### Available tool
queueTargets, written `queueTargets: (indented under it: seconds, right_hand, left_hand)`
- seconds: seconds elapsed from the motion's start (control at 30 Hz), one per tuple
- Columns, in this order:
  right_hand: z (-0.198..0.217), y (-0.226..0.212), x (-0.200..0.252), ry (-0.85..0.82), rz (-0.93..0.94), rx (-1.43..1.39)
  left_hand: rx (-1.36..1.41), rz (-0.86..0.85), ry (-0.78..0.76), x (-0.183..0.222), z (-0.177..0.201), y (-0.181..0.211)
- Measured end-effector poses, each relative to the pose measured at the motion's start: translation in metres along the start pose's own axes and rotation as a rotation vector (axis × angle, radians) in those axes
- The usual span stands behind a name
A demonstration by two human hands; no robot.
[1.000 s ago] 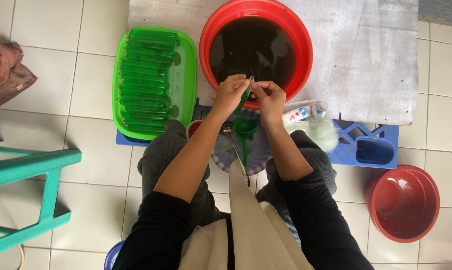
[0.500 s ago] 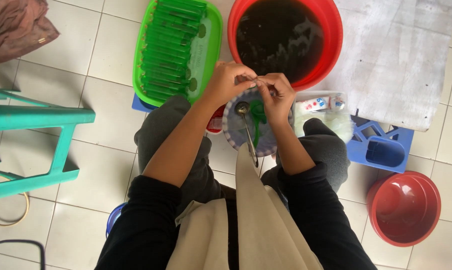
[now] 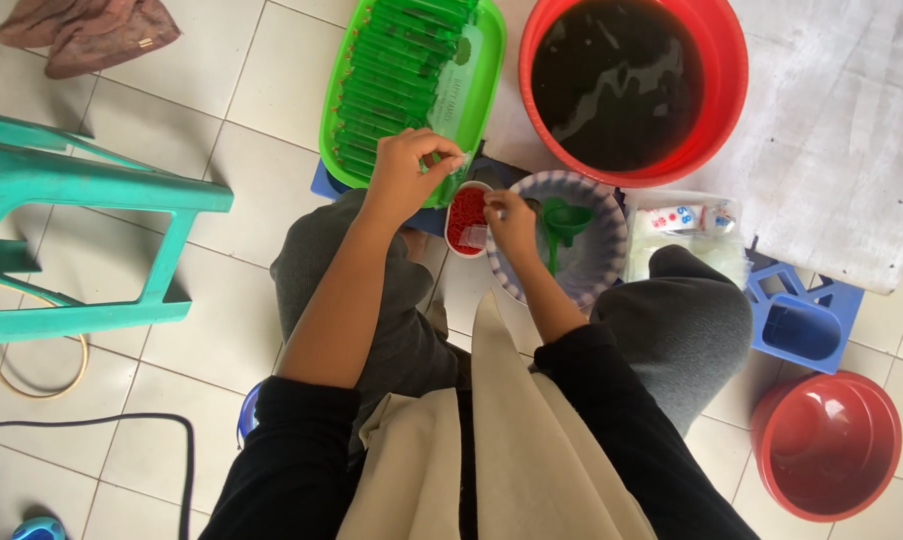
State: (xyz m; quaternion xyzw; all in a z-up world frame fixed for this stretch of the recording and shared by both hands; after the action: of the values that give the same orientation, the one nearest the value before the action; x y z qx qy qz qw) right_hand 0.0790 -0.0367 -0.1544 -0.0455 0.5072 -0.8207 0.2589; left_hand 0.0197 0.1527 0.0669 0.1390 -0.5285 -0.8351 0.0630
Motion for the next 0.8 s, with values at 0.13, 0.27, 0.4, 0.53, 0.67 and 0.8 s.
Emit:
queueTargets:
  seconds: [0.13, 0.27, 0.4, 0.53, 0.67, 0.8]
  right_hand:
    - [-0.070, 0.068, -0.001, -0.247, -0.059, 0.246]
    - [-0.119, 0.106, -0.012, -0.489, -0.012, 0.572]
    - [-0.133, 0.111, -0.014, -0.676, -0.124, 0.755]
    - [-0.150, 0.144, -0.006, -0.685, -0.008, 0.820]
    - [-0.143, 0.137, -0.003, -0.569, 0.140, 0.908]
    - [-0.136, 0.146, -0.008, -0.504, 0.165, 0.889]
  left_hand:
    - [-0.039, 0.048, 0.085, 0.002, 0.026, -0.016]
    - [-0.025, 0.069, 0.202, 0.004, 0.048, -0.031]
    - [-0.007, 0.119, 0.282, 0.002, 0.058, -0.038]
    - [-0.014, 0.112, 0.284, 0.001, 0.058, -0.032]
    - [-0.043, 0.173, 0.245, 0.004, 0.056, -0.016]
    - [-0.050, 0.162, 0.221, 0.001, 0.049, -0.023]
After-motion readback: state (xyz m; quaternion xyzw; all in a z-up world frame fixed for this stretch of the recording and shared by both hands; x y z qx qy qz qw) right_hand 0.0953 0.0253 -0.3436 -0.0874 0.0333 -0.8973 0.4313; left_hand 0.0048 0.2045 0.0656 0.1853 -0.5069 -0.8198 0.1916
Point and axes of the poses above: each hand's wrist, its own x-axis away from the middle knuckle, its own z-axis out of the back of the hand, y = z × x, the point moved 10 cm from there along -x, towards the middle knuckle, and after that the axes turned 12 degrees about z, right-handed, at the moved point
